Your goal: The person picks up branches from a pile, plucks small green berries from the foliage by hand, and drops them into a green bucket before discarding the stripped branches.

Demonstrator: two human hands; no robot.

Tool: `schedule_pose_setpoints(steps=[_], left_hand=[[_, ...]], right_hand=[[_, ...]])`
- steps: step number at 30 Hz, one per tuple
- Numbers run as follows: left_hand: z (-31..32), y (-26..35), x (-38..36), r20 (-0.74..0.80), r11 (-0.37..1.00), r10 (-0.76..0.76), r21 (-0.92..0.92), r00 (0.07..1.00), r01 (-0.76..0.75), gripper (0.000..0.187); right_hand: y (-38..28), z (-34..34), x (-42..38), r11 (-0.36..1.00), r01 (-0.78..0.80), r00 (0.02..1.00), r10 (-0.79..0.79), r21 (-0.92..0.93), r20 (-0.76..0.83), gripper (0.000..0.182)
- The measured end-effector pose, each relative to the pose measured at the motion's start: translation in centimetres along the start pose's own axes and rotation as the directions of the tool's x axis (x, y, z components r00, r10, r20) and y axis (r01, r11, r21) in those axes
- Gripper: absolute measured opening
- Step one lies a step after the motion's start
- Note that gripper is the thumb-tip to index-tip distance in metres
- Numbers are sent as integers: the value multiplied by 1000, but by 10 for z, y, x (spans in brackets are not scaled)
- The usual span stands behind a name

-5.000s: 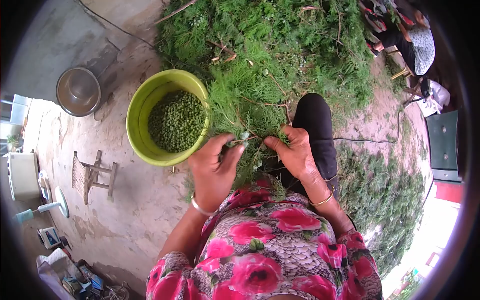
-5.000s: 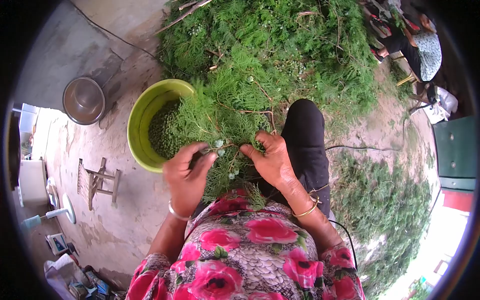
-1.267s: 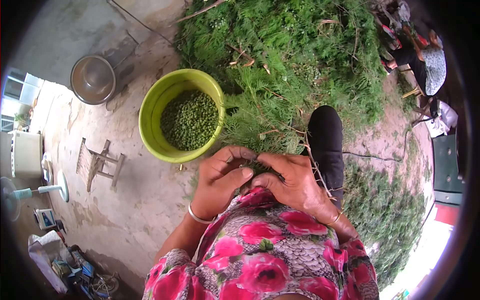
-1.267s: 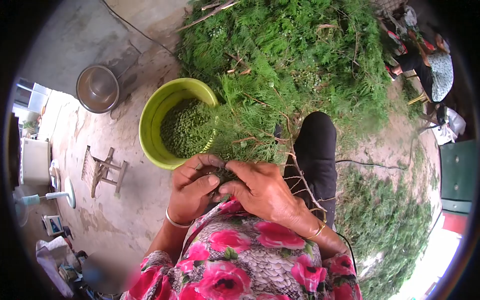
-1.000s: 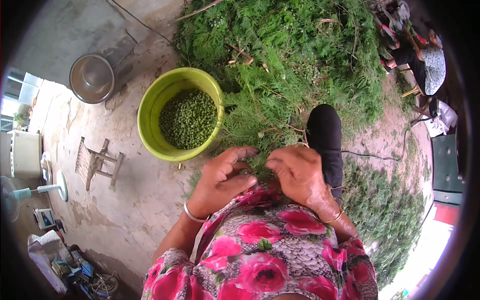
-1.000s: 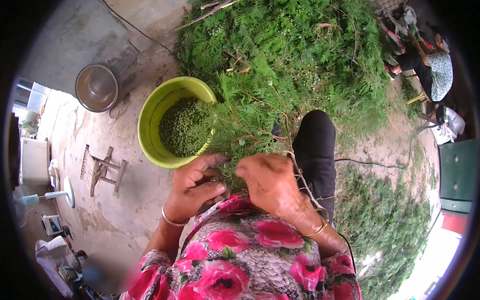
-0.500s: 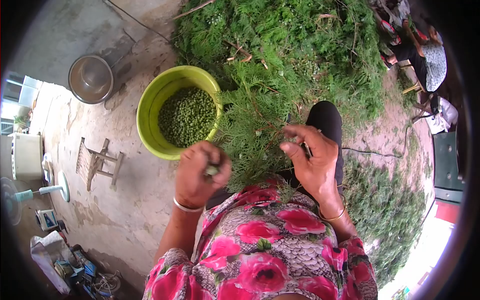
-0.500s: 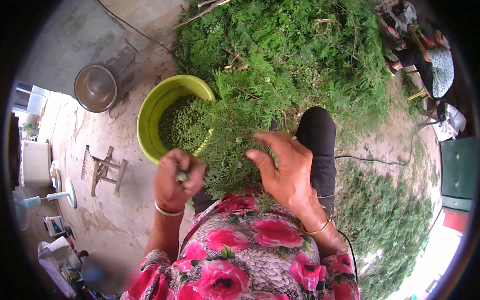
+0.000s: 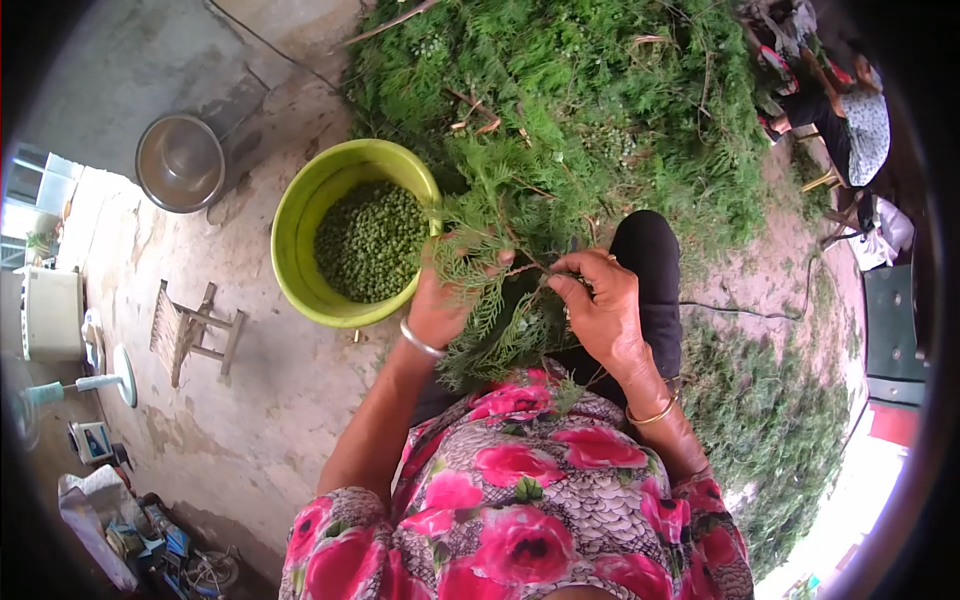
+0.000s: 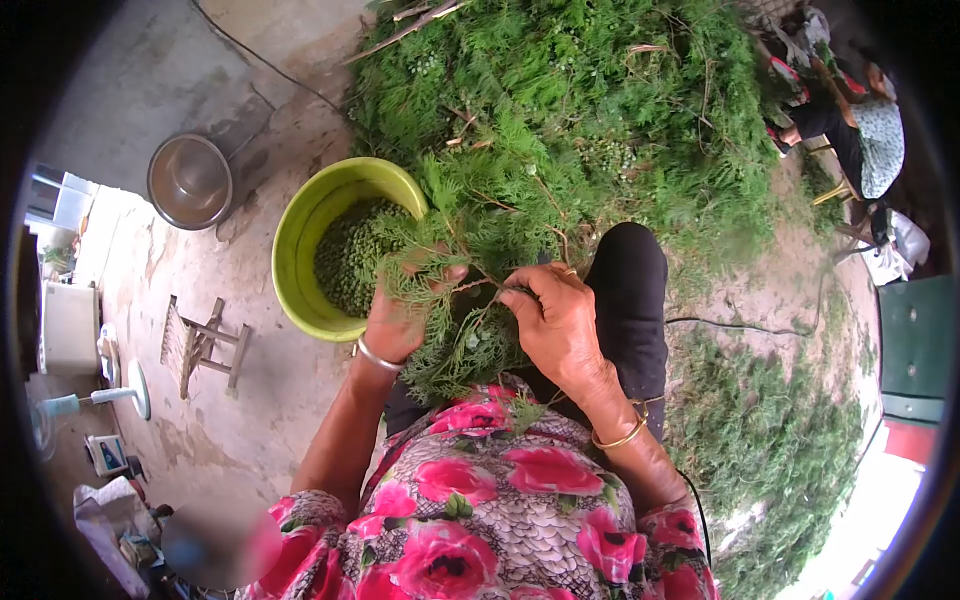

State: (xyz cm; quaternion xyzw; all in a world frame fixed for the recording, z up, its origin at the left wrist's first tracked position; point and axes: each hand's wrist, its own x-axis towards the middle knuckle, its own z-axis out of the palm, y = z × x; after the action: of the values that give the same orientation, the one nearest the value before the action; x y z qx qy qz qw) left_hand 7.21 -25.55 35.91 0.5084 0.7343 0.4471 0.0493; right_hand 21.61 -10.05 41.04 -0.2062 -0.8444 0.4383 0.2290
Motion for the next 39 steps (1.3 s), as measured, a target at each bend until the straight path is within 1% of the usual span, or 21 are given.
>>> schedule_pose_setpoints(steps=[2, 4, 5, 8, 9, 12, 13, 14, 16, 17, 18, 19, 23, 25, 28, 31, 34, 35, 36, 37, 39], left_hand=[[6, -8, 2, 51, 989, 134, 55, 990, -137, 42], [9, 7, 5, 97, 827, -253, -494, 963, 267, 39], [9, 5, 4, -75, 921, -85, -385, 994, 50, 42], [2, 3, -5, -190, 885, 35, -450, 981, -118, 47], [-13, 16, -7, -42, 524, -175, -850, 984, 57, 43], [-34, 13, -22, 176, 695, -464, -536, 868, 480, 28], [-42, 19, -24, 160, 944, -268, -152, 950, 292, 31], [-47, 25, -23, 231, 968, -68, 253, 970, 8, 36], [-42, 25, -28, 191, 978, -22, 207, 981, -19, 42], [-35, 23, -36, 89, 890, -315, -319, 945, 326, 39], [-34, 35, -30, 231, 495, -524, -701, 820, 514, 35], [-34, 46, -23, 354, -49, -691, -892, 630, 449, 31], [-42, 48, -21, 213, 120, -671, -915, 711, 386, 26], [-66, 38, -22, 581, -111, -468, -786, 666, 608, 11], [-81, 39, -17, 551, 20, -458, -778, 697, 628, 18], [-65, 48, -3, 509, -54, -596, -797, 621, 601, 14], [-40, 47, 6, 431, -32, -604, -854, 670, 520, 12], [-31, 49, 10, 181, 588, -447, -679, 876, 440, 9], [-22, 50, 16, 128, 819, -290, -479, 948, 315, 8], [-13, 50, 21, 71, 961, -123, -240, 990, 137, 8], [8, 44, 33, 85, 955, -155, -242, 984, 171, 7]], right_hand=[[-3, -4, -1, 999, 12, 1000, -11, 36, -25, 16], [-7, -9, -4, 998, 36, 999, -38, -41, -36, 16], [-8, -11, -5, 991, 67, 997, -71, -114, -39, 16], [13, -16, -7, 971, 212, 977, -211, -108, 21, 15], [14, -15, -7, 972, 210, 978, -209, -108, 20, 15], [15, -13, -8, 993, 119, 993, -118, -17, 10, 13], [13, -11, -7, 994, 112, 994, -112, 7, 7, 11], [12, -9, -7, 994, 105, 994, -106, 31, 5, 10], [11, -5, -9, 996, 75, 997, -75, 45, -5, 10], [10, -4, -9, 997, 46, 999, -45, 56, -12, 10], [9, -4, -9, 997, 46, 999, -45, 56, -12, 10], [8, -4, -9, 997, 70, 997, -70, 40, 7, 10], [9, -3, -10, 989, 141, 990, -140, -50, 24, 9], [13, -8, -9, 999, -11, 999, 12, 36, -32, 8], [23, -16, -7, 984, -136, 987, 145, 118, -73, 8], [15, -16, -2, 875, -224, 965, 261, 430, -29, 8], [15, -17, -1, 880, -244, 964, 265, 408, 4, 7], [13, -18, -1, 881, -245, 964, 265, 405, 6, 7], [10, -19, 0, 915, -219, 974, 225, 338, 21, 7], [8, -20, 0, 944, -188, 982, 184, 270, 38, 6], [7, -17, -1, 954, -185, 982, 185, 235, 23, 7]])
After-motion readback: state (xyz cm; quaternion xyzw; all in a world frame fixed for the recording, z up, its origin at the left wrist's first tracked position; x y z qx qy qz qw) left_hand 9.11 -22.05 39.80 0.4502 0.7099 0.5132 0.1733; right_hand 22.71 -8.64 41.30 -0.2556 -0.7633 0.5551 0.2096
